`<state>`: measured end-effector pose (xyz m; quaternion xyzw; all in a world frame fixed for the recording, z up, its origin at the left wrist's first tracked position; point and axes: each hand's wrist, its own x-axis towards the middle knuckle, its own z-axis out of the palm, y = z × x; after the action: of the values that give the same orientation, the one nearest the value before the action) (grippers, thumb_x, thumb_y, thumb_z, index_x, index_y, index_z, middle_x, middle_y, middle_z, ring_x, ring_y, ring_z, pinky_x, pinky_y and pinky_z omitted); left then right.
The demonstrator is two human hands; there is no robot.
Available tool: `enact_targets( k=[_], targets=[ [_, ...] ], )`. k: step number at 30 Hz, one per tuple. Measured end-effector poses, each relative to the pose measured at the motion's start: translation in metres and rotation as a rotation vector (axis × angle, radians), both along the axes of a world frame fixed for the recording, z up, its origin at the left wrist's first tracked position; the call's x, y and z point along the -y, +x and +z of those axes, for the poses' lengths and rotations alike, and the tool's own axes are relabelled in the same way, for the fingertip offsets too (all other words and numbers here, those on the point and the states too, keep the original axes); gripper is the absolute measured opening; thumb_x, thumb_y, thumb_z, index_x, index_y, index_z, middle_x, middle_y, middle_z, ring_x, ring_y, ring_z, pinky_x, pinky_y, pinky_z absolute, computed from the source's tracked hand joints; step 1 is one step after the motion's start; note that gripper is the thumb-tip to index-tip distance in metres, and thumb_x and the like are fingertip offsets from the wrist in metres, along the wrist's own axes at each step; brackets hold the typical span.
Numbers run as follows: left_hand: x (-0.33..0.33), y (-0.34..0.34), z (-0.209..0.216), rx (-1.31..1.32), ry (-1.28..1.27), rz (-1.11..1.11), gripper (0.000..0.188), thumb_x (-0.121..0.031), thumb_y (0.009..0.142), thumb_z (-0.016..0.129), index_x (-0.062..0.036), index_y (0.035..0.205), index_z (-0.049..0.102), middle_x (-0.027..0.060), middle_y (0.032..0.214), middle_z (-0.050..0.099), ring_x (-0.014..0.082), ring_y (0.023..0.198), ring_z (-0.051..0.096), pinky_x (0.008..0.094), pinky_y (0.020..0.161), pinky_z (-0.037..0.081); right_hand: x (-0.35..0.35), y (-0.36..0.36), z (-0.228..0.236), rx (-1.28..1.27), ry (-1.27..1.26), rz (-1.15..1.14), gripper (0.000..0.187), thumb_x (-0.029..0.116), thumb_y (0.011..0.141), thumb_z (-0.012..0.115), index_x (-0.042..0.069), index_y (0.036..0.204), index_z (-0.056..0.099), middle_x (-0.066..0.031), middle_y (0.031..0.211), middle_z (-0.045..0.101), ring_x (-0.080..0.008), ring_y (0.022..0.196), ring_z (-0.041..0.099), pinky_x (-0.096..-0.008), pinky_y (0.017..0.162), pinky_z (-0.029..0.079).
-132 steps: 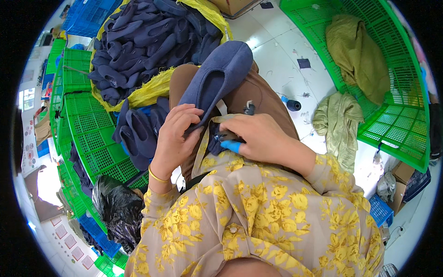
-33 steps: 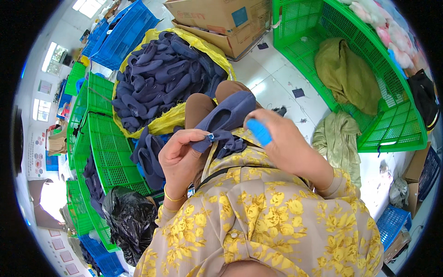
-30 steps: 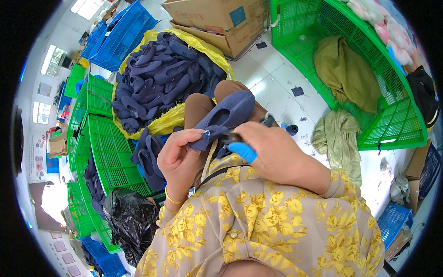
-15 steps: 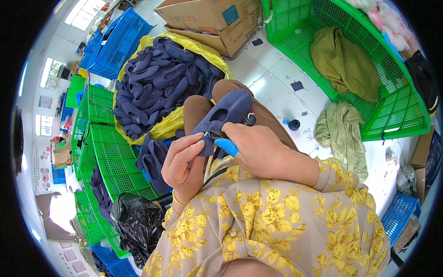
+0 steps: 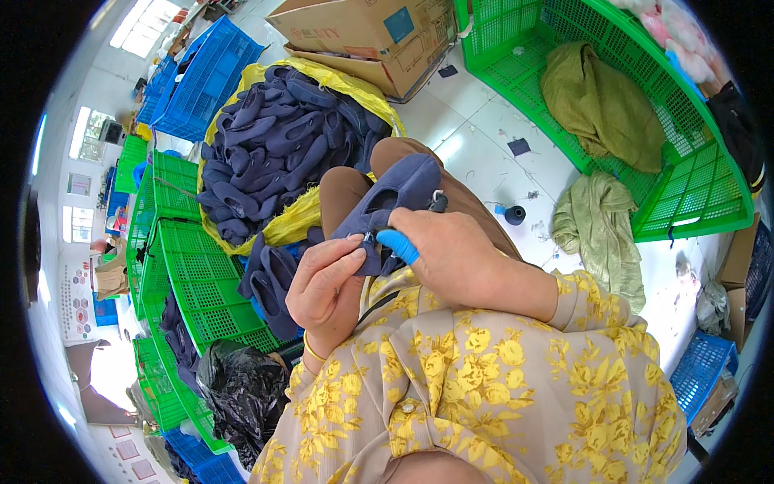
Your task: The person sews the upper part of a dark blue slip-on shoe using a blue-handled tool, likely a seam ripper or awl, to manipulate the thread. The person works on multiple shoes from a nearby pile, stitching along the edges and occasionally adjusting the shoe's position.
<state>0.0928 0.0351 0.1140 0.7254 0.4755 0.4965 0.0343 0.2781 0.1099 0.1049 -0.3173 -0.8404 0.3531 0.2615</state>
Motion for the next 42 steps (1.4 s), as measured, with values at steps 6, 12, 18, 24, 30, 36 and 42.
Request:
enact_targets(
  k=[6,12,18,24,30,36,42],
  targets=[
    [0.001,-0.001,-0.006,0.307,-0.149,0.054,0.026,0.014,0.074,0.067,0.0013,0.096,0.069,0.0119,0.096,0.07,0.0219,0.085,0.068,0.0274,0.076,0.053,-0.03,0.025,-0.001,-0.527,-0.785,-0.239,0.018,0.022,0.099,0.046,0.006,0.103,0.054,0.0038,0.081,0.051,-0.0066,0.067,0.044,-0.0239,0.059,0.039],
    [-0.003,0.007,-0.004,0.92,-0.54,-0.058,0.014,-0.005,0.097,0.056,0.0051,0.107,0.06,0.0115,0.088,0.07,0.0147,0.074,0.067,0.0263,0.071,0.055,-0.008,0.012,0.003,-0.286,-0.594,0.014,0.021,0.002,0.087,0.067,0.004,0.106,0.059,0.0062,0.083,0.049,-0.0012,0.072,0.042,-0.0182,0.064,0.037],
    [-0.008,0.0,-0.013,1.245,-0.736,-0.111,0.024,-0.017,0.103,0.049,0.0037,0.109,0.06,0.0112,0.086,0.068,0.015,0.073,0.064,0.0285,0.07,0.055,-0.008,0.009,-0.004,-0.366,-0.728,-0.047,0.012,0.005,0.089,0.067,0.002,0.1,0.062,0.0046,0.088,0.058,-0.0006,0.076,0.049,-0.0173,0.067,0.041],
    [-0.008,-0.001,-0.008,1.033,-0.895,-0.203,0.016,-0.003,0.092,0.063,0.0031,0.107,0.063,0.0052,0.086,0.065,0.01,0.076,0.063,0.023,0.07,0.052,-0.002,0.009,-0.004,-0.283,-0.568,-0.021,0.011,0.006,0.086,0.068,0.003,0.093,0.06,0.002,0.075,0.052,-0.0033,0.066,0.043,-0.0218,0.058,0.036],
    [-0.005,-0.007,-0.003,0.999,-0.898,-0.269,0.017,0.004,0.087,0.065,0.0033,0.105,0.063,0.0056,0.092,0.067,0.0116,0.085,0.065,0.0244,0.077,0.054,0.0,0.014,0.007,-0.215,-0.338,0.124,0.015,0.006,0.086,0.068,0.004,0.097,0.059,-0.003,0.08,0.058,-0.0094,0.067,0.049,-0.0252,0.061,0.041],
    [-0.001,-0.016,-0.002,0.838,-0.814,-0.353,0.022,0.012,0.083,0.065,0.0031,0.103,0.064,0.0055,0.101,0.066,0.0112,0.094,0.063,0.0255,0.086,0.054,-0.009,0.026,0.011,-0.281,-0.382,0.156,0.014,0.006,0.091,0.061,0.003,0.104,0.056,-0.0058,0.085,0.059,-0.0162,0.072,0.056,-0.0276,0.068,0.047],
    [-0.001,-0.018,-0.006,0.811,-0.767,-0.429,0.019,0.015,0.083,0.063,0.0041,0.097,0.065,0.0098,0.101,0.068,0.0155,0.096,0.065,0.0282,0.089,0.053,-0.014,0.03,0.012,-0.202,-0.201,0.304,0.032,-0.009,0.076,0.058,0.004,0.105,0.065,-0.0138,0.092,0.067,-0.0289,0.081,0.066,-0.032,0.07,0.051]
  ],
)
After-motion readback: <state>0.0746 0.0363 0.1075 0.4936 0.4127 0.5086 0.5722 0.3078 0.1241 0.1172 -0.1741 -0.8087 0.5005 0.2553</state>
